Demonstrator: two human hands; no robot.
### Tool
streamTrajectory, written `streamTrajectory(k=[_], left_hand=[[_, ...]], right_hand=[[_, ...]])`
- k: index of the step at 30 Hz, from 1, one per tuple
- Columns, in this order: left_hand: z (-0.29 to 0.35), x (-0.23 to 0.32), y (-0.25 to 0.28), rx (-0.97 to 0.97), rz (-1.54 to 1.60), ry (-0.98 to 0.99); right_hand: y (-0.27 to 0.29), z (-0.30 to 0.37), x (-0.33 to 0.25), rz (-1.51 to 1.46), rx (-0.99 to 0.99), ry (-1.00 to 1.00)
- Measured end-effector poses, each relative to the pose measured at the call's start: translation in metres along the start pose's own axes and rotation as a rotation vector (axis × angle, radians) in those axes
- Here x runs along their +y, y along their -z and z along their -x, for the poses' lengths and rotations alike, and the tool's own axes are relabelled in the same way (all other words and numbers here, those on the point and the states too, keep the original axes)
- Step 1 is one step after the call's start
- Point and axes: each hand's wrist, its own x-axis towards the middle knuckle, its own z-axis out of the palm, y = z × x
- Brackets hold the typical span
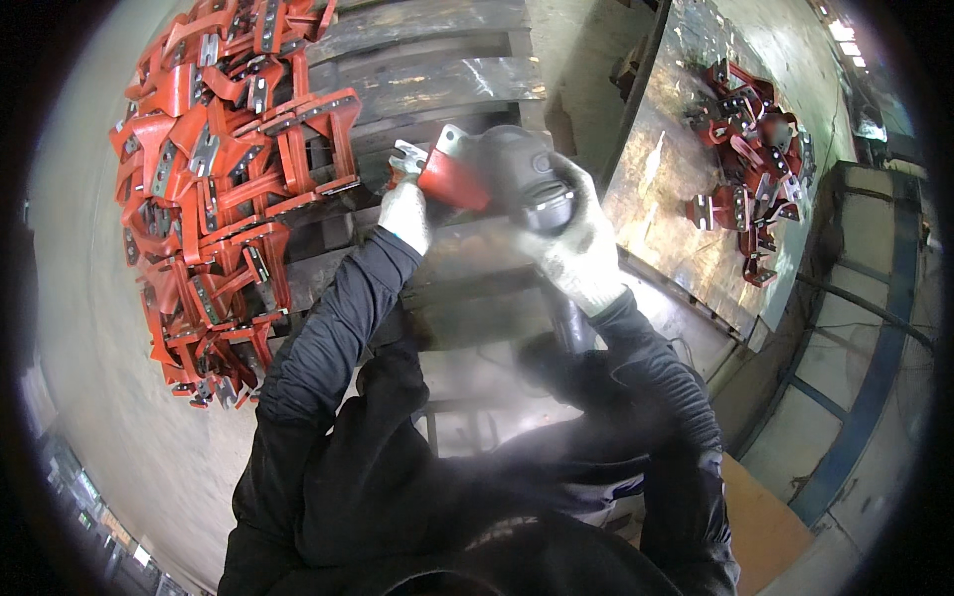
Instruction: The person uses an angle grinder to smooth the edges of red metal parts. They pick up each part from a pile on a wooden pallet, grind its edges while holding it with a gloved hand, and place it back on the pallet.
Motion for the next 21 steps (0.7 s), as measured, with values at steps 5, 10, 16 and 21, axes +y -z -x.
streamTrajectory(k=[5,10,16,21], left_hand=[[-0.003,-0.02,0.006,-0.176,0.851,0.311],[0.003,-0.019,-0.021,-0.12,0.681,0.27],[-0.007,-0.009,-0.016,-0.469,1.108,0.217],[0.011,0.034,-0.022,-0.591,1.171,0.22]], right_hand=[[-0.009,-0.001,-0.005,-0.016,-0.023,0.058],[-0.006,-0.002,-0.004,-0.023,-0.043,0.061],[-0.004,0.0,-0.006,-0.009,-0.079,0.008],[-0.003,0.002,-0.002,0.002,-0.073,-0.005]])
